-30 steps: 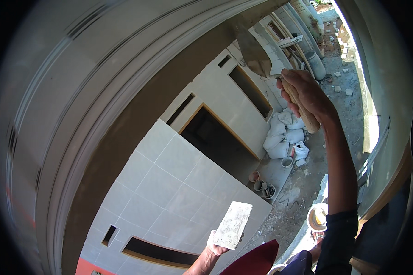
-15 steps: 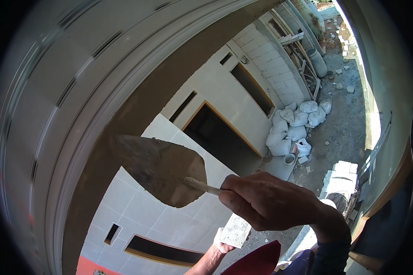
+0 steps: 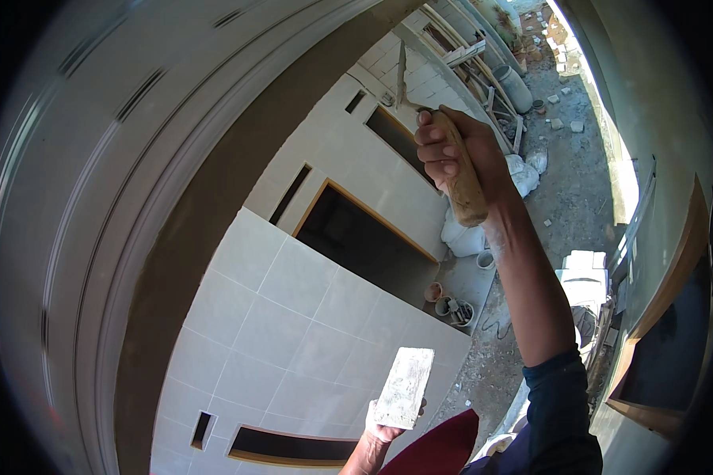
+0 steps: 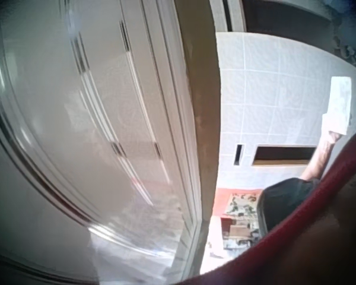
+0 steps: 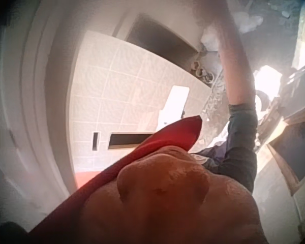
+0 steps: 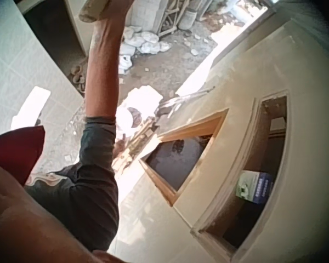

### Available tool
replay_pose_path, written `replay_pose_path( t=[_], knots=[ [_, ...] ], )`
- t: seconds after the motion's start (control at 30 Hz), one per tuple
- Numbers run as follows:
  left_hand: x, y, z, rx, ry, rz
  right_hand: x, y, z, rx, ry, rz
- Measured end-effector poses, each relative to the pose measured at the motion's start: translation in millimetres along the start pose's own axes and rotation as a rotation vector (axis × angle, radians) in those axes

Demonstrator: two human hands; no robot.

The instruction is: The person applies mortar to an overhead wall section using a trowel and a small board, scoops additional mortar from a bucket with the trowel, and smooths the mortar along the surface.

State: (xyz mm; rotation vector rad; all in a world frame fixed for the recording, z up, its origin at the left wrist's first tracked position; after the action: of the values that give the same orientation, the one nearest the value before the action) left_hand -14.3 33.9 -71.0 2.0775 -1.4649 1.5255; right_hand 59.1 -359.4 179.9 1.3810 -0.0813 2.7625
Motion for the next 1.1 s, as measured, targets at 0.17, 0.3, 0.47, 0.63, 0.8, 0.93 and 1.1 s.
replay_pose_path(
  t=[0.17,0.3,0.47,0.63,0.8,0.93,1.1],
  knots=[
    [-7,1,2,-0.089,0.032,-0.062,17,-9,16,0.058,0.116,0.161],
    [-17,-5,1,0.0,-0.051,0.139,32,-37,9,0.025,0.048,0.192],
    [-21,-9,-2,0.04,-0.097,0.133,61,-104,-24,0.113,0.019,0.212],
    [-32,-11,-7,0.073,-0.099,0.093,93,-162,-63,0.303,-0.041,0.282],
    [-21,-9,-19,0.129,-0.057,0.116,100,-197,-107,0.365,-0.1,0.146],
    [24,-24,-3,0.211,0.112,0.164,47,-206,-155,0.449,-0.208,-0.192],
    [72,-34,43,0.052,0.132,-0.109,-50,-161,-201,0.376,-0.259,-1.26]
  ],
)
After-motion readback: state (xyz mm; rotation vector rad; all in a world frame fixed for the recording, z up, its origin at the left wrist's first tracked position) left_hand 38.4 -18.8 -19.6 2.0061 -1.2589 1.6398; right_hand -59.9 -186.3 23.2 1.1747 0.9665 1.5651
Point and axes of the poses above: each hand's wrist, its own z-axis towards the middle knuckle, its own x-axis out of the palm, y = z × x, the point moved 7 cm from there along z, towards the middle knuckle, and after that the axes turned 8 degrees about -y, right-handed, at the moved point
